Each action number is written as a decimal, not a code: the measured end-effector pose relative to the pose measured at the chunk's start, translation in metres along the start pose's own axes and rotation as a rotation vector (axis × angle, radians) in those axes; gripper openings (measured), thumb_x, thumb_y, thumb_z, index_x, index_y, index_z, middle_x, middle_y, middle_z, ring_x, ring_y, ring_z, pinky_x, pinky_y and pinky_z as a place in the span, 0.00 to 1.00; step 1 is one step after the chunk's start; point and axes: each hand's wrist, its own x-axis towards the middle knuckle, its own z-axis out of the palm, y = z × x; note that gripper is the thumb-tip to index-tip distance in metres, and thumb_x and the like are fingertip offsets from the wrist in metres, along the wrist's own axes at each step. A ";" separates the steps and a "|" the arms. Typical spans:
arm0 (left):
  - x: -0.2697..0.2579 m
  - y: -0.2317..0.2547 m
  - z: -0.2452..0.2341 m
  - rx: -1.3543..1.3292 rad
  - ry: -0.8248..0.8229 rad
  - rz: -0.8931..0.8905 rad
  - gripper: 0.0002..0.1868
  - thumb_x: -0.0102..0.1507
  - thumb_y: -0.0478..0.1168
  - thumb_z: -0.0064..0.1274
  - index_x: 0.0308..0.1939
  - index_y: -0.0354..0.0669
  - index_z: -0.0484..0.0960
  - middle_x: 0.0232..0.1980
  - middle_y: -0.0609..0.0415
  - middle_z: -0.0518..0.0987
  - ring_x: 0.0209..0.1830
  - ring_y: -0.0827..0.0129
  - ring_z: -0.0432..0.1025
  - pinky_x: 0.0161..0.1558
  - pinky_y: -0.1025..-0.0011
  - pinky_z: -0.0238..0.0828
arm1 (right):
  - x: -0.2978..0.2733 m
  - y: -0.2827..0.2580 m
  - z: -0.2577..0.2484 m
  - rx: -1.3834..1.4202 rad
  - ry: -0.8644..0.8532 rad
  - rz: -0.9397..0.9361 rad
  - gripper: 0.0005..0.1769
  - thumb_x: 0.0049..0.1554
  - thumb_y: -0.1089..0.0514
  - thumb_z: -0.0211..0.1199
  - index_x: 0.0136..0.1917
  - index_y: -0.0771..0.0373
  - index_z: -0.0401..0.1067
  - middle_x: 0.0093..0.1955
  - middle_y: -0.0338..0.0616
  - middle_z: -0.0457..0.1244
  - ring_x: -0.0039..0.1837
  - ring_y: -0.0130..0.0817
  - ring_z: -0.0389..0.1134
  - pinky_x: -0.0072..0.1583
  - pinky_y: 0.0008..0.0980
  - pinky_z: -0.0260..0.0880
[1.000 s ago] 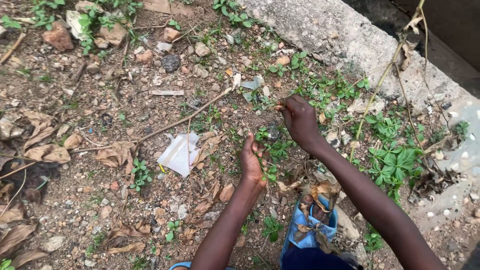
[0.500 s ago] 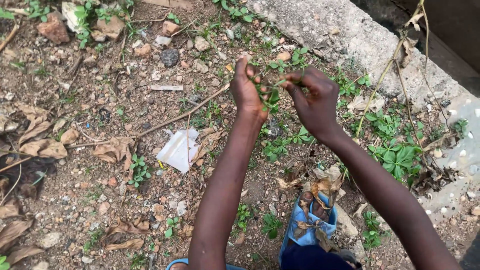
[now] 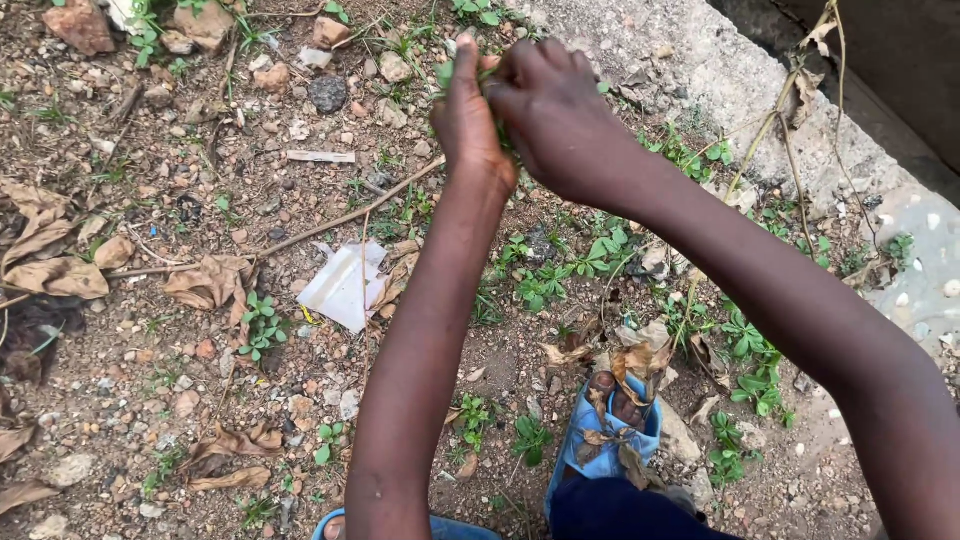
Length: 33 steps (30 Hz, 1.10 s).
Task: Picking small green leaves or wild plants from the ground near a roadside drainage ditch.
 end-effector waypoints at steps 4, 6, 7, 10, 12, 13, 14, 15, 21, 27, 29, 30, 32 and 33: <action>0.015 -0.004 -0.017 -0.005 0.058 0.169 0.16 0.63 0.45 0.60 0.34 0.31 0.82 0.29 0.49 0.81 0.26 0.69 0.77 0.28 0.69 0.78 | -0.014 0.026 0.002 0.015 -0.082 -0.098 0.26 0.50 0.58 0.67 0.64 0.59 0.78 0.62 0.53 0.57 0.63 0.50 0.60 0.62 0.50 0.66; -0.020 0.017 -0.011 0.310 0.068 0.125 0.18 0.60 0.48 0.58 0.26 0.36 0.77 0.18 0.54 0.74 0.10 0.75 0.65 0.09 0.73 0.61 | -0.024 0.041 -0.003 0.619 -0.135 0.211 0.25 0.57 0.58 0.68 0.68 0.56 0.78 0.64 0.50 0.54 0.63 0.42 0.59 0.65 0.45 0.70; -0.014 0.018 -0.015 0.301 0.074 0.128 0.18 0.60 0.48 0.58 0.26 0.36 0.77 0.18 0.54 0.74 0.10 0.75 0.65 0.09 0.73 0.61 | -0.040 0.066 0.016 0.617 -0.141 0.201 0.25 0.57 0.58 0.68 0.68 0.56 0.78 0.64 0.50 0.54 0.63 0.42 0.59 0.65 0.45 0.70; 0.000 0.024 -0.025 0.227 0.059 0.172 0.14 0.59 0.43 0.60 0.27 0.39 0.75 0.19 0.56 0.71 0.10 0.79 0.63 0.10 0.75 0.62 | -0.075 0.111 0.060 0.809 -0.027 0.682 0.10 0.66 0.56 0.71 0.59 0.59 0.77 0.62 0.45 0.66 0.61 0.32 0.71 0.67 0.32 0.78; 0.003 0.031 -0.025 0.211 0.073 0.131 0.13 0.58 0.43 0.58 0.26 0.40 0.74 0.17 0.57 0.70 0.09 0.80 0.60 0.07 0.74 0.56 | -0.088 0.102 0.068 0.413 -0.392 0.898 0.25 0.54 0.57 0.73 0.64 0.58 0.72 0.59 0.46 0.63 0.51 0.39 0.69 0.53 0.38 0.78; 0.002 0.032 -0.024 0.214 0.070 0.131 0.13 0.58 0.43 0.58 0.26 0.40 0.74 0.17 0.57 0.70 0.09 0.80 0.60 0.07 0.74 0.56 | -0.101 0.099 0.081 0.415 -0.389 0.901 0.25 0.54 0.57 0.73 0.64 0.58 0.72 0.59 0.46 0.63 0.51 0.39 0.69 0.53 0.38 0.78; 0.002 0.033 -0.024 0.227 0.040 0.147 0.13 0.58 0.43 0.59 0.25 0.41 0.73 0.17 0.57 0.71 0.09 0.80 0.60 0.08 0.75 0.56 | -0.113 0.096 0.094 0.325 -0.353 0.798 0.28 0.50 0.54 0.73 0.64 0.59 0.72 0.58 0.48 0.63 0.50 0.41 0.70 0.51 0.40 0.78; 0.001 0.035 -0.025 0.233 0.016 0.167 0.14 0.58 0.44 0.59 0.25 0.42 0.72 0.17 0.57 0.71 0.09 0.80 0.60 0.08 0.76 0.56 | -0.123 0.094 0.107 0.234 -0.318 0.684 0.32 0.46 0.52 0.74 0.63 0.60 0.73 0.57 0.50 0.64 0.49 0.42 0.70 0.49 0.41 0.79; -0.004 0.028 -0.025 0.220 -0.072 0.157 0.16 0.59 0.48 0.57 0.23 0.45 0.71 0.18 0.60 0.70 0.10 0.81 0.59 0.09 0.78 0.55 | -0.168 0.107 0.167 -0.113 -0.228 0.389 0.07 0.63 0.56 0.66 0.52 0.56 0.82 0.47 0.48 0.69 0.44 0.38 0.69 0.46 0.36 0.77; -0.007 0.024 -0.026 0.244 -0.056 0.128 0.17 0.58 0.51 0.57 0.23 0.47 0.71 0.18 0.61 0.70 0.10 0.81 0.58 0.09 0.78 0.54 | -0.186 0.102 0.157 0.050 -0.035 0.417 0.08 0.67 0.64 0.62 0.50 0.60 0.81 0.42 0.46 0.70 0.41 0.33 0.69 0.42 0.33 0.74; -0.011 0.026 -0.028 0.233 -0.059 0.105 0.17 0.59 0.51 0.57 0.23 0.47 0.71 0.18 0.61 0.70 0.10 0.81 0.57 0.09 0.79 0.53 | -0.165 0.095 0.125 0.091 0.064 0.431 0.09 0.67 0.65 0.61 0.49 0.60 0.81 0.43 0.46 0.70 0.41 0.33 0.69 0.42 0.33 0.72; -0.014 0.026 -0.028 0.223 -0.060 0.084 0.18 0.59 0.51 0.57 0.24 0.47 0.70 0.18 0.62 0.69 0.10 0.82 0.56 0.09 0.79 0.52 | -0.155 0.092 0.108 0.135 0.163 0.444 0.10 0.67 0.67 0.60 0.49 0.60 0.81 0.43 0.45 0.71 0.41 0.32 0.69 0.41 0.33 0.70; -0.012 0.018 -0.029 0.224 -0.058 0.076 0.18 0.59 0.51 0.57 0.24 0.48 0.70 0.18 0.61 0.69 0.10 0.81 0.57 0.10 0.78 0.52 | -0.124 0.079 0.070 0.106 0.242 0.416 0.09 0.67 0.66 0.61 0.50 0.60 0.82 0.42 0.45 0.70 0.41 0.32 0.70 0.41 0.34 0.69; -0.011 0.015 -0.029 0.227 -0.054 0.077 0.18 0.59 0.51 0.57 0.24 0.48 0.70 0.19 0.61 0.69 0.10 0.81 0.57 0.10 0.78 0.52 | -0.108 0.073 0.051 0.079 0.326 0.383 0.09 0.68 0.66 0.63 0.50 0.59 0.83 0.41 0.45 0.69 0.42 0.33 0.70 0.40 0.36 0.67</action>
